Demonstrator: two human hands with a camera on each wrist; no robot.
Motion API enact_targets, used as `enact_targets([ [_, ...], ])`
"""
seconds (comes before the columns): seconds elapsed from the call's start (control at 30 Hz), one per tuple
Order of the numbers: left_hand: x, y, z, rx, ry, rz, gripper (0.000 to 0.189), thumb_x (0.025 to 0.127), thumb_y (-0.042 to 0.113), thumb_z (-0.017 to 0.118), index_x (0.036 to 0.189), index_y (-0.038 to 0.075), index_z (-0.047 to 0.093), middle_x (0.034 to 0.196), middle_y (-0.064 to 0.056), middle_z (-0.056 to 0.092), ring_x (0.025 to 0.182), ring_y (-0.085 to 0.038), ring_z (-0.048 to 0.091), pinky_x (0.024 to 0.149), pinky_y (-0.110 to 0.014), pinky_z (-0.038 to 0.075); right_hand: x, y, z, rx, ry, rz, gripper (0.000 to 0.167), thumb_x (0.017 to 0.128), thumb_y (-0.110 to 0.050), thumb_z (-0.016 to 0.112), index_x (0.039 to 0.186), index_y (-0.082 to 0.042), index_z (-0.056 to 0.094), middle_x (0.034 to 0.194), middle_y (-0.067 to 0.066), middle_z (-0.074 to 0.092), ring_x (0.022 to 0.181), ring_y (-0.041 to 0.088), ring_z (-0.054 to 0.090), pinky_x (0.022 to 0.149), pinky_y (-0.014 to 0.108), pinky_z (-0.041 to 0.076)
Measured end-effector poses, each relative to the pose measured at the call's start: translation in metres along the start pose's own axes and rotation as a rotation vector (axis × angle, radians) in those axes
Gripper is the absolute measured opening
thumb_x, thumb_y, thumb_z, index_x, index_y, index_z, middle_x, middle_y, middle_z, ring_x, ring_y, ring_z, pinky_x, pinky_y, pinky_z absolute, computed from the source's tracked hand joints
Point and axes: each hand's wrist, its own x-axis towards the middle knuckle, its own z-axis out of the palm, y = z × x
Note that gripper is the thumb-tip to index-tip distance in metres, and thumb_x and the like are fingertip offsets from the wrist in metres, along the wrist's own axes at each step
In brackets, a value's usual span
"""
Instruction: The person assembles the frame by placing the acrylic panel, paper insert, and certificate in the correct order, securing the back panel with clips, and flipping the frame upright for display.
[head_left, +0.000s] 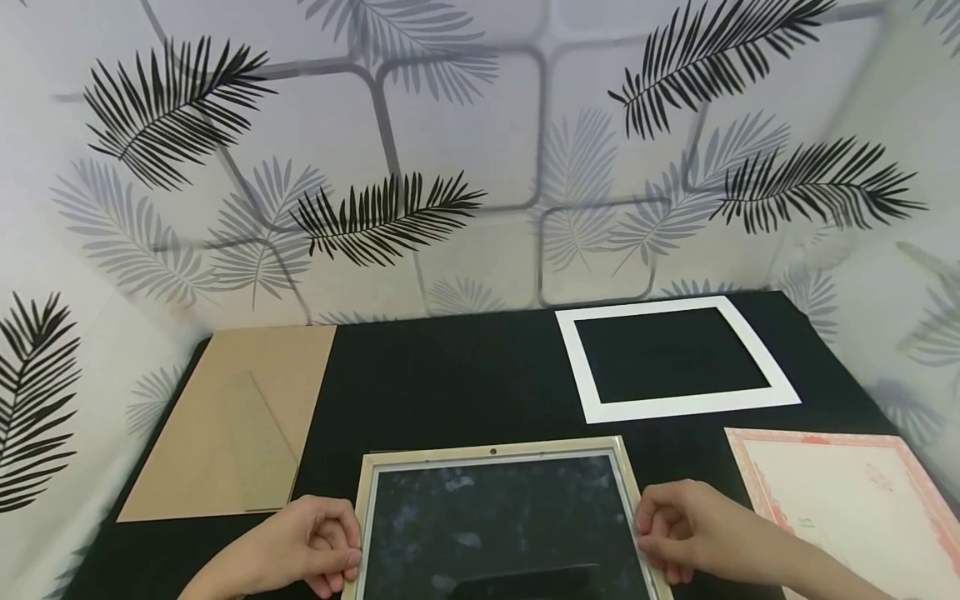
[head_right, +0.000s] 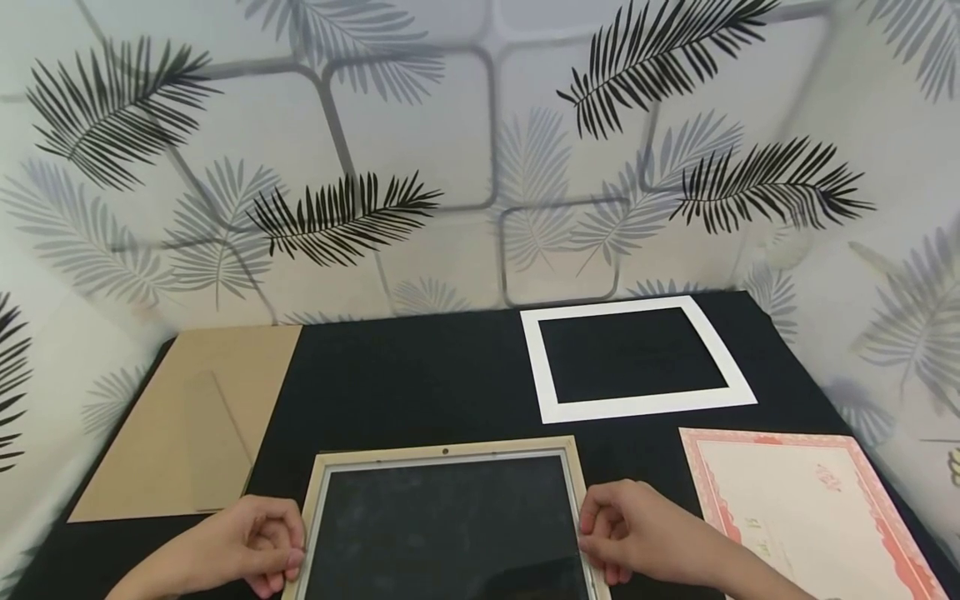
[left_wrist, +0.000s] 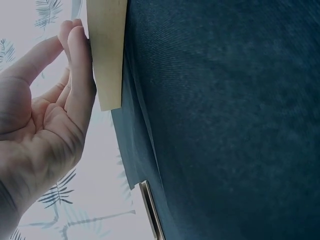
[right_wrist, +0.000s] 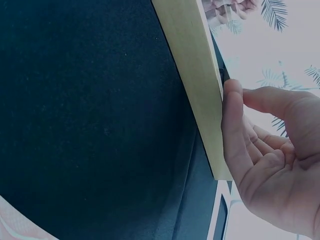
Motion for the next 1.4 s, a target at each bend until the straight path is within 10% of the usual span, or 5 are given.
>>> enact_targets([
  [0.97,0.005,-0.003,-0.001,0.199,0.009,0.111,0.009,0.095,0.008,0.072,0.096,0.004,0.063,0.073,0.001,0.066,0.060,-0.008,0.061,0.058,-0.030,0.057,0.000,0.012,-0.005,-0.136,-0.001,-0.082,0.011,0.094,-0.010,0.073,0.099,-0.010,0.063,0.070,-0.009,0.061,0.059,0.003,0.056,0.054,0.025,0.052],
  [1.4,0.005,0.001,-0.001,0.318,0.035,0.051,0.011,0.094,0.012,0.074,0.091,0.011,0.064,0.072,0.007,0.058,0.065,-0.005,0.054,0.058,-0.022,0.049,0.002,0.006,-0.006,-0.151,-0.023,-0.075,0.010,0.095,-0.012,0.072,0.098,-0.011,0.063,0.070,-0.010,0.060,0.058,0.002,0.055,0.051,0.023,0.050],
])
